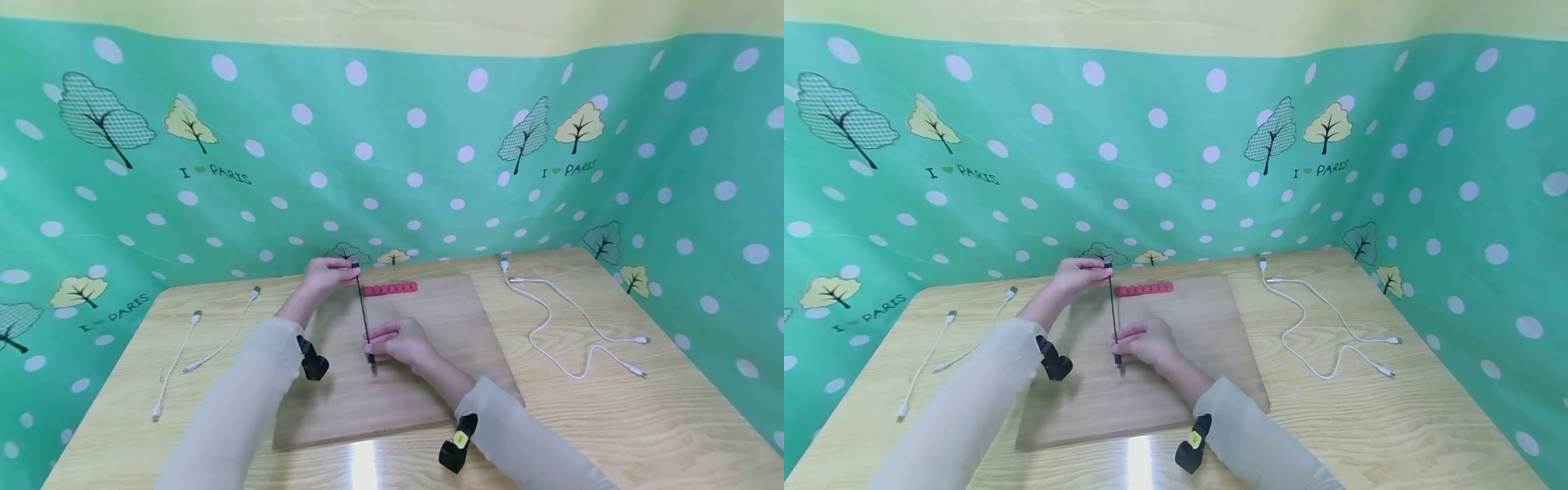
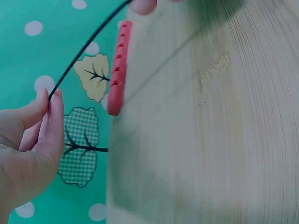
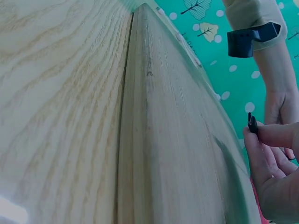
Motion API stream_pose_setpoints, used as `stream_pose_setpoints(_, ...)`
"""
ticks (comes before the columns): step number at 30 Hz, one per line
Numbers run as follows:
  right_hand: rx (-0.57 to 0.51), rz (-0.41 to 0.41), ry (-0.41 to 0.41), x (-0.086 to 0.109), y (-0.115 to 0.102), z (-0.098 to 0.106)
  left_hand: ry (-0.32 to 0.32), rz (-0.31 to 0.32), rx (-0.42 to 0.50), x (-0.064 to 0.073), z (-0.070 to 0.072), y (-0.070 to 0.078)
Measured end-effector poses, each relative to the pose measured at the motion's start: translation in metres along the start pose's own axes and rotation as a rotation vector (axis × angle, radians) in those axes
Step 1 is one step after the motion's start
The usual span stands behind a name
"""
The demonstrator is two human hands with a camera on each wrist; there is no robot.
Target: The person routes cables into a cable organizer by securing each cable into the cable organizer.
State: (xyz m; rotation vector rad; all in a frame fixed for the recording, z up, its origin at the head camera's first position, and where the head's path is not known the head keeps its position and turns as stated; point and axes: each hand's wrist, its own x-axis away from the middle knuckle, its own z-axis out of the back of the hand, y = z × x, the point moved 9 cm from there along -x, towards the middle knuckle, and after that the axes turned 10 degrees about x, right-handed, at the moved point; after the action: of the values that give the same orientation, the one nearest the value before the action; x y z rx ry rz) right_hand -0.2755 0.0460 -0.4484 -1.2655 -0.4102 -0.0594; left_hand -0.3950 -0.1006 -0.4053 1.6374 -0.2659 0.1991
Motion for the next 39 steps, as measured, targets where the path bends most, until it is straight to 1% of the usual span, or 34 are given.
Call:
stream_pose_setpoints(4,-0.003,-0.008,0.013,0.001,0.001,0.002,-0.021,0.011,0.011,-0.005,-0.001,-0.005)
stream_pose_setpoints(8,0.011,-0.023,0.029,-0.001,0.003,0.006,-0.053,-0.001,-0.010,-0.010,-0.006,-0.009)
stream_pose_setpoints(11,0.026,-0.026,0.039,-0.002,0.004,0.010,-0.069,-0.007,-0.050,-0.015,-0.009,-0.013)
stream_pose_setpoints(14,0.035,-0.029,0.040,-0.003,0.006,0.013,-0.074,0.002,-0.075,-0.021,-0.012,-0.018)
stream_pose_setpoints(19,0.074,-0.027,0.040,-0.004,0.007,0.020,-0.100,-0.010,-0.164,-0.027,-0.022,-0.021)
stream_pose_setpoints(21,0.090,-0.027,0.038,-0.005,0.007,0.022,-0.092,-0.022,-0.197,-0.029,-0.023,-0.019)
stream_pose_setpoints(28,0.095,-0.050,0.055,-0.006,0.005,0.025,-0.035,-0.025,-0.201,-0.036,-0.018,-0.019)
stream_pose_setpoints(34,0.098,-0.069,0.074,-0.005,0.004,0.025,-0.002,-0.052,-0.280,-0.037,-0.018,-0.019)
stream_pose_setpoints(39,0.107,-0.057,0.082,-0.006,0.003,0.026,0.016,-0.098,-0.370,-0.040,-0.017,-0.016)
